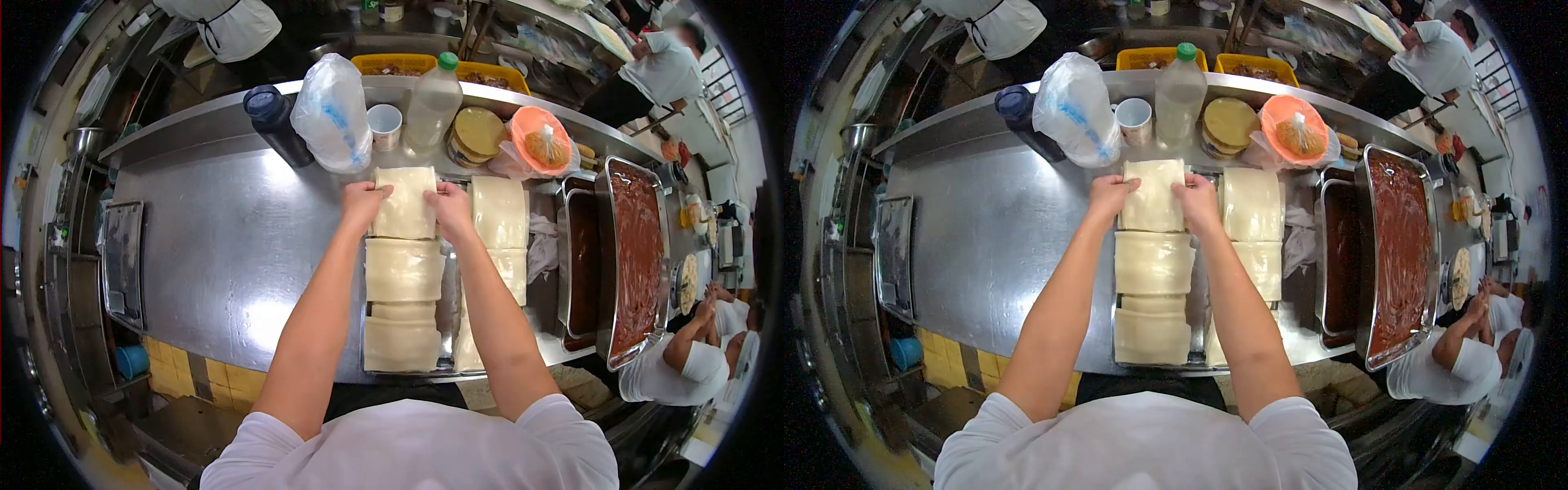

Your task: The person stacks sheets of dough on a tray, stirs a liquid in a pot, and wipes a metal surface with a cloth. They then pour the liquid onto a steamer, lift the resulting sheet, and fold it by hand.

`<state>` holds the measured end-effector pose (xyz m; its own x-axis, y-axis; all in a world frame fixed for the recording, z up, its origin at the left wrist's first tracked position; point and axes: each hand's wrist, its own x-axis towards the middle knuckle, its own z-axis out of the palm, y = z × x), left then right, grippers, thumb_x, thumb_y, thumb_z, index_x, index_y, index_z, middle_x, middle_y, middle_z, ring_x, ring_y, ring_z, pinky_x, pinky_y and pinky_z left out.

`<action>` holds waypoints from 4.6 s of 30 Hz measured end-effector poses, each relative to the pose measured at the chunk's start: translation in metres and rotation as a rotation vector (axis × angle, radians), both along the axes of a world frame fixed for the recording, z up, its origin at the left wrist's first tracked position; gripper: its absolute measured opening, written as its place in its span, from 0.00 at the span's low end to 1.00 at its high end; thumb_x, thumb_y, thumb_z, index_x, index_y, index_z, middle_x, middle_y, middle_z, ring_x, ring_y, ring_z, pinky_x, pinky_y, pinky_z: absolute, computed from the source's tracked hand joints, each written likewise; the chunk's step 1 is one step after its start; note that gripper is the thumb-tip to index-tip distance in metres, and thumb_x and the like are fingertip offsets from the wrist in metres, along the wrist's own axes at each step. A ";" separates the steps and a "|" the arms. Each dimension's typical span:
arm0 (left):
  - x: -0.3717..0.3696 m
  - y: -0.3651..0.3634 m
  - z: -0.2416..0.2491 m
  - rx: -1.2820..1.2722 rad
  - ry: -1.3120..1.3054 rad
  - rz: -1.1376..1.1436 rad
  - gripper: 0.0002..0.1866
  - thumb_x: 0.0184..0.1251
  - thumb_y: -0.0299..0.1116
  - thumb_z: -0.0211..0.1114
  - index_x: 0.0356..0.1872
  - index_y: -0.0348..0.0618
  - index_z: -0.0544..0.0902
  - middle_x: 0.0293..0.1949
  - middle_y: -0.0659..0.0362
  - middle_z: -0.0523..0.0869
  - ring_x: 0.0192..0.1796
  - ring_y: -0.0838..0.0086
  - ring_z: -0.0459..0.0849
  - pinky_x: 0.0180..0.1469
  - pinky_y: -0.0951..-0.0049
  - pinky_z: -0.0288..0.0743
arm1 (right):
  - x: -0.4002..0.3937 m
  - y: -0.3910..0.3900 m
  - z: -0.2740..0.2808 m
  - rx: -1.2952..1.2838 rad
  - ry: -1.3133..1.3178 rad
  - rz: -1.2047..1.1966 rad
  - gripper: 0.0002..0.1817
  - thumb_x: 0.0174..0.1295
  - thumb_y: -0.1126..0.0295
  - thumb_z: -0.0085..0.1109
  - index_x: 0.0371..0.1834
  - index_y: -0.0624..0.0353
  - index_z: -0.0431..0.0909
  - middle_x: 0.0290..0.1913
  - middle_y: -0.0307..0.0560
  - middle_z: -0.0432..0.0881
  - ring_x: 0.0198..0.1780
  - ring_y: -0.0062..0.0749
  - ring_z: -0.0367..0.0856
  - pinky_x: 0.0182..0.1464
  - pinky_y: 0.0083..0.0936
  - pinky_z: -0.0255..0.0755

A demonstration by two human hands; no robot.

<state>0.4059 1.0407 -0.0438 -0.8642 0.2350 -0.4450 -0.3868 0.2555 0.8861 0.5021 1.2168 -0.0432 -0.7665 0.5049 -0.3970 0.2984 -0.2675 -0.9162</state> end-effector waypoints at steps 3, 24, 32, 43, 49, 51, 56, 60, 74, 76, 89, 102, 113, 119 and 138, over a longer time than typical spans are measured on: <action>0.000 -0.002 0.000 -0.143 0.051 -0.032 0.19 0.58 0.42 0.81 0.34 0.32 0.89 0.30 0.54 0.92 0.28 0.71 0.86 0.36 0.66 0.79 | -0.006 0.005 -0.013 0.153 -0.061 0.037 0.19 0.61 0.70 0.69 0.52 0.69 0.81 0.40 0.47 0.89 0.38 0.28 0.85 0.43 0.29 0.78; 0.059 -0.045 0.041 -0.701 0.351 -0.236 0.36 0.49 0.53 0.85 0.53 0.39 0.84 0.40 0.52 0.91 0.46 0.58 0.90 0.49 0.60 0.81 | 0.069 -0.010 0.005 0.803 -0.107 0.111 0.25 0.55 0.70 0.70 0.56 0.70 0.78 0.42 0.59 0.85 0.43 0.53 0.85 0.49 0.42 0.80; 0.131 -0.080 0.070 -0.511 0.418 -0.218 0.25 0.61 0.45 0.78 0.53 0.40 0.84 0.35 0.53 0.91 0.40 0.58 0.89 0.44 0.58 0.81 | 0.141 -0.015 0.044 0.616 -0.022 0.105 0.20 0.60 0.71 0.68 0.54 0.70 0.80 0.40 0.57 0.86 0.40 0.42 0.86 0.46 0.34 0.80; 0.272 -0.159 0.086 -0.280 0.304 -0.222 0.18 0.66 0.38 0.76 0.52 0.40 0.85 0.31 0.56 0.89 0.34 0.70 0.88 0.39 0.68 0.81 | 0.219 -0.126 0.074 0.455 -0.019 0.627 0.17 0.65 0.71 0.68 0.53 0.69 0.81 0.37 0.50 0.88 0.37 0.29 0.85 0.42 0.28 0.80; 0.285 -0.238 0.099 -0.219 0.347 -0.153 0.19 0.68 0.39 0.74 0.55 0.41 0.85 0.35 0.54 0.91 0.34 0.70 0.88 0.41 0.67 0.82 | 0.217 -0.205 0.108 0.497 0.015 0.836 0.18 0.66 0.70 0.68 0.54 0.69 0.81 0.39 0.51 0.88 0.39 0.29 0.86 0.44 0.28 0.81; 0.291 -0.279 0.102 -0.200 0.356 -0.117 0.19 0.68 0.39 0.74 0.55 0.41 0.85 0.36 0.54 0.91 0.34 0.70 0.88 0.41 0.67 0.82 | 0.216 -0.238 0.106 0.537 0.065 0.865 0.18 0.66 0.70 0.68 0.55 0.70 0.81 0.39 0.51 0.88 0.39 0.29 0.86 0.44 0.28 0.81; 0.330 -0.414 0.086 -0.161 0.320 0.075 0.18 0.69 0.37 0.73 0.55 0.40 0.85 0.37 0.55 0.91 0.36 0.73 0.88 0.43 0.68 0.83 | 0.215 -0.359 0.107 0.492 0.015 0.955 0.17 0.66 0.70 0.67 0.54 0.70 0.82 0.40 0.50 0.88 0.40 0.29 0.86 0.45 0.27 0.80; 0.379 -0.534 0.067 -0.090 0.271 0.336 0.16 0.70 0.33 0.73 0.54 0.38 0.85 0.36 0.59 0.89 0.38 0.78 0.86 0.43 0.73 0.81 | 0.219 -0.478 0.118 0.518 0.055 1.155 0.18 0.67 0.69 0.66 0.55 0.69 0.82 0.42 0.50 0.88 0.42 0.28 0.86 0.46 0.28 0.81; 0.494 -0.735 0.068 -0.118 0.313 1.101 0.15 0.70 0.32 0.73 0.53 0.37 0.85 0.36 0.59 0.88 0.37 0.80 0.85 0.43 0.75 0.80 | 0.203 -0.779 0.146 0.558 0.397 1.844 0.19 0.65 0.67 0.69 0.54 0.68 0.84 0.40 0.56 0.89 0.40 0.36 0.88 0.46 0.31 0.81; 0.501 -0.752 0.066 -0.142 0.288 1.144 0.15 0.70 0.32 0.73 0.54 0.37 0.85 0.36 0.59 0.88 0.38 0.80 0.85 0.44 0.75 0.81 | 0.195 -0.811 0.137 0.539 0.402 1.907 0.19 0.65 0.67 0.69 0.55 0.68 0.84 0.41 0.56 0.90 0.41 0.34 0.88 0.47 0.31 0.81; 0.406 -0.905 0.096 -0.385 0.278 1.375 0.17 0.68 0.35 0.74 0.54 0.39 0.86 0.40 0.55 0.89 0.35 0.73 0.85 0.42 0.70 0.81 | 0.089 -1.032 0.105 0.310 0.439 2.262 0.15 0.69 0.72 0.65 0.53 0.70 0.82 0.36 0.46 0.87 0.35 0.27 0.85 0.40 0.25 0.80; 0.476 -1.023 0.096 -0.351 0.030 1.967 0.19 0.67 0.33 0.75 0.57 0.43 0.85 0.52 0.51 0.85 0.33 0.73 0.87 0.39 0.70 0.81 | 0.154 -1.263 0.122 0.150 0.723 2.622 0.15 0.66 0.70 0.68 0.52 0.66 0.84 0.36 0.51 0.88 0.36 0.31 0.86 0.42 0.29 0.80; 0.592 -1.215 0.078 -0.796 0.046 2.062 0.14 0.65 0.45 0.76 0.32 0.45 0.93 0.54 0.49 0.88 0.45 0.56 0.90 0.48 0.63 0.84 | 0.247 -1.459 0.138 0.234 0.959 2.798 0.14 0.66 0.70 0.69 0.52 0.65 0.84 0.37 0.45 0.87 0.38 0.25 0.83 0.44 0.26 0.79; 0.657 -1.287 0.057 -0.995 -0.043 2.170 0.13 0.66 0.40 0.74 0.41 0.41 0.91 0.60 0.44 0.85 0.55 0.51 0.87 0.59 0.60 0.80 | 0.315 -1.547 0.130 0.061 0.992 2.878 0.12 0.65 0.71 0.68 0.48 0.67 0.84 0.33 0.51 0.88 0.35 0.30 0.85 0.41 0.28 0.79; 0.716 -1.391 -0.012 -1.149 -1.048 2.006 0.43 0.79 0.57 0.50 0.82 0.36 0.52 0.84 0.40 0.48 0.85 0.44 0.46 0.82 0.38 0.45 | 0.539 -1.745 -0.001 0.069 2.608 2.693 0.40 0.74 0.43 0.51 0.79 0.61 0.63 0.83 0.63 0.53 0.85 0.59 0.47 0.82 0.64 0.37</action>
<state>1.1223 -0.3502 -0.0555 0.7579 -0.6521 0.0206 -0.6392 -0.7358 0.2238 1.0412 -0.5279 -0.0437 0.9958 -0.0381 0.0836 -0.0185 -0.9745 -0.2234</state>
